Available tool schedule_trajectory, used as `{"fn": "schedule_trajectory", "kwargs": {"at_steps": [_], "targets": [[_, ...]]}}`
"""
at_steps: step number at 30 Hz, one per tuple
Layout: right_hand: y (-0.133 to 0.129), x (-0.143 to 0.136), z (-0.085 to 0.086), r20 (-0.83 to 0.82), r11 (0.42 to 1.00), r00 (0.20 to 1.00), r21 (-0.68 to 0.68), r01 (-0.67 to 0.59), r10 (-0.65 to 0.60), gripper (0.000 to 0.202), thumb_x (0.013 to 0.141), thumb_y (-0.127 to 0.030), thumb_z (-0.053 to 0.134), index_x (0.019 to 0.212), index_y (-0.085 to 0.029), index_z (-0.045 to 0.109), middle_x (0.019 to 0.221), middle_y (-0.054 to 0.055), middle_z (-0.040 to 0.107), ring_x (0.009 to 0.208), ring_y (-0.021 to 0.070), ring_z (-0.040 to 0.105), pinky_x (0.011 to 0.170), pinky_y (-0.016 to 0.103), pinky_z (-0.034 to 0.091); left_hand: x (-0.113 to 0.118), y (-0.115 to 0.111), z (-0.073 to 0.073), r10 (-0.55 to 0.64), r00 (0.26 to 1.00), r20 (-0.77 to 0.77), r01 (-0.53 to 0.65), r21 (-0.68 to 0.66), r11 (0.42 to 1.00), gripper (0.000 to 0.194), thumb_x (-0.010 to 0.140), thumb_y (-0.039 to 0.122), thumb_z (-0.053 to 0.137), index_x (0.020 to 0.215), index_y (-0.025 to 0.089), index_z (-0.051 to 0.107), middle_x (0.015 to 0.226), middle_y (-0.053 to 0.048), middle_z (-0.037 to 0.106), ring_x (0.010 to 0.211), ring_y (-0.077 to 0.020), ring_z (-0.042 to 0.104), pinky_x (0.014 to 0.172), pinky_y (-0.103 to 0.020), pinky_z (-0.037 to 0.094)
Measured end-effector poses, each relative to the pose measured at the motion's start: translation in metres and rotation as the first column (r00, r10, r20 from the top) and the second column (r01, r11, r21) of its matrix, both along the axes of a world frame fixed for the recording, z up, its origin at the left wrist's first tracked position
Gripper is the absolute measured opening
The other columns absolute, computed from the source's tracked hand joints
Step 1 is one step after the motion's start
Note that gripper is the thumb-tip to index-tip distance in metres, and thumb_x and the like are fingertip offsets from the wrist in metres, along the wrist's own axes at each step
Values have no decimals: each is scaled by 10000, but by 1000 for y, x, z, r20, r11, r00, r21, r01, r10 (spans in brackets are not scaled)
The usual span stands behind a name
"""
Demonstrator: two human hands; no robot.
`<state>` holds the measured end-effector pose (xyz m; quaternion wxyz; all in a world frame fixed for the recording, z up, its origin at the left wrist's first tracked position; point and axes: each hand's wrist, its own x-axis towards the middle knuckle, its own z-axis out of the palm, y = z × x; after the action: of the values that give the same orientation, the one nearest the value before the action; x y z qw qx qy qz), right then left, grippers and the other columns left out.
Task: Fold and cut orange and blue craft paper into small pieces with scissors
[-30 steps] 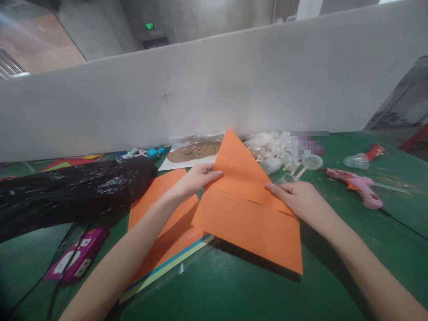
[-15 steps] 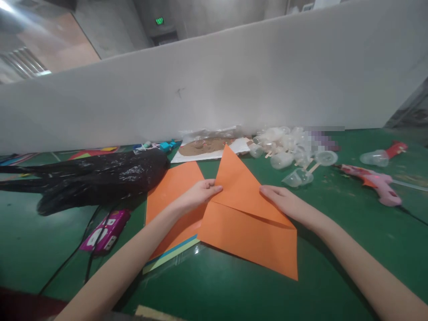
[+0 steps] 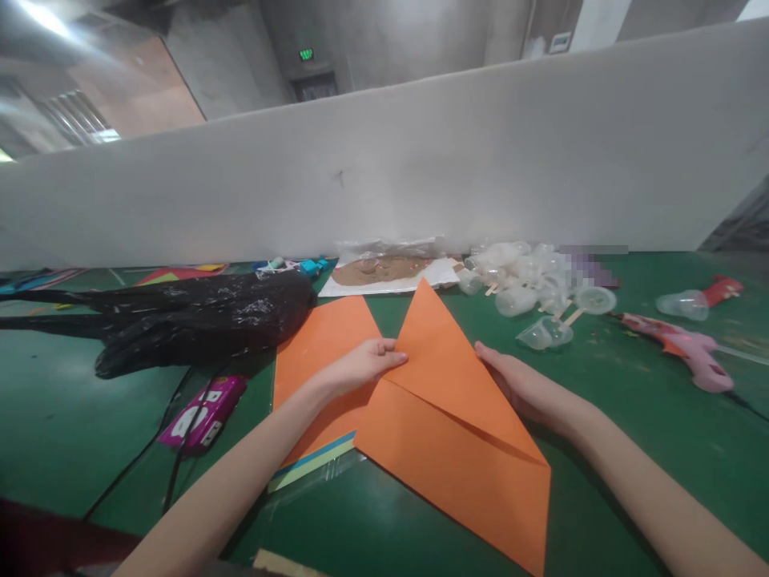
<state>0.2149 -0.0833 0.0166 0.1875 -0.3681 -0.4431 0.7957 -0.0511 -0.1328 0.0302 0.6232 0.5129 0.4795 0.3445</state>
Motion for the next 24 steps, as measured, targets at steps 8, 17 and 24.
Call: {"fn": "schedule_trajectory", "kwargs": {"at_steps": [8, 17, 24], "targets": [[0, 3, 0, 24, 977, 989, 153, -150, 148, 348, 914, -503, 644, 1025, -195, 760, 1086, 101, 765, 980, 256, 720, 903, 356, 539, -10, 0, 5, 12, 983, -182, -8, 25, 1000, 360, 825, 501, 703, 928, 156, 712, 872, -73, 718, 753, -192, 656, 662, -299, 469], [0, 3, 6, 265, 923, 950, 299, -241, 162, 433, 862, -617, 636, 856, -188, 694, 907, 55, 707, 827, 205, 647, 744, 293, 478, -13, -2, 19, -35, 900, -434, 60, 45, 997, 383, 864, 516, 615, 968, 154, 687, 795, -49, 669, 702, -192, 624, 667, -320, 461], [-7, 1, 19, 482, 742, 874, 565, -361, 58, 518, 945, -628, 444, 642, -215, 371, 637, -44, 352, 592, 130, 334, 557, 273, 274, 15, -19, 34, 629, 493, -602, 281, 794, 539, 394, 1011, 253, 437, 1392, 154, 452, 1349, -176, 588, 1328, -298, 524, 1009, -461, 499]]}}
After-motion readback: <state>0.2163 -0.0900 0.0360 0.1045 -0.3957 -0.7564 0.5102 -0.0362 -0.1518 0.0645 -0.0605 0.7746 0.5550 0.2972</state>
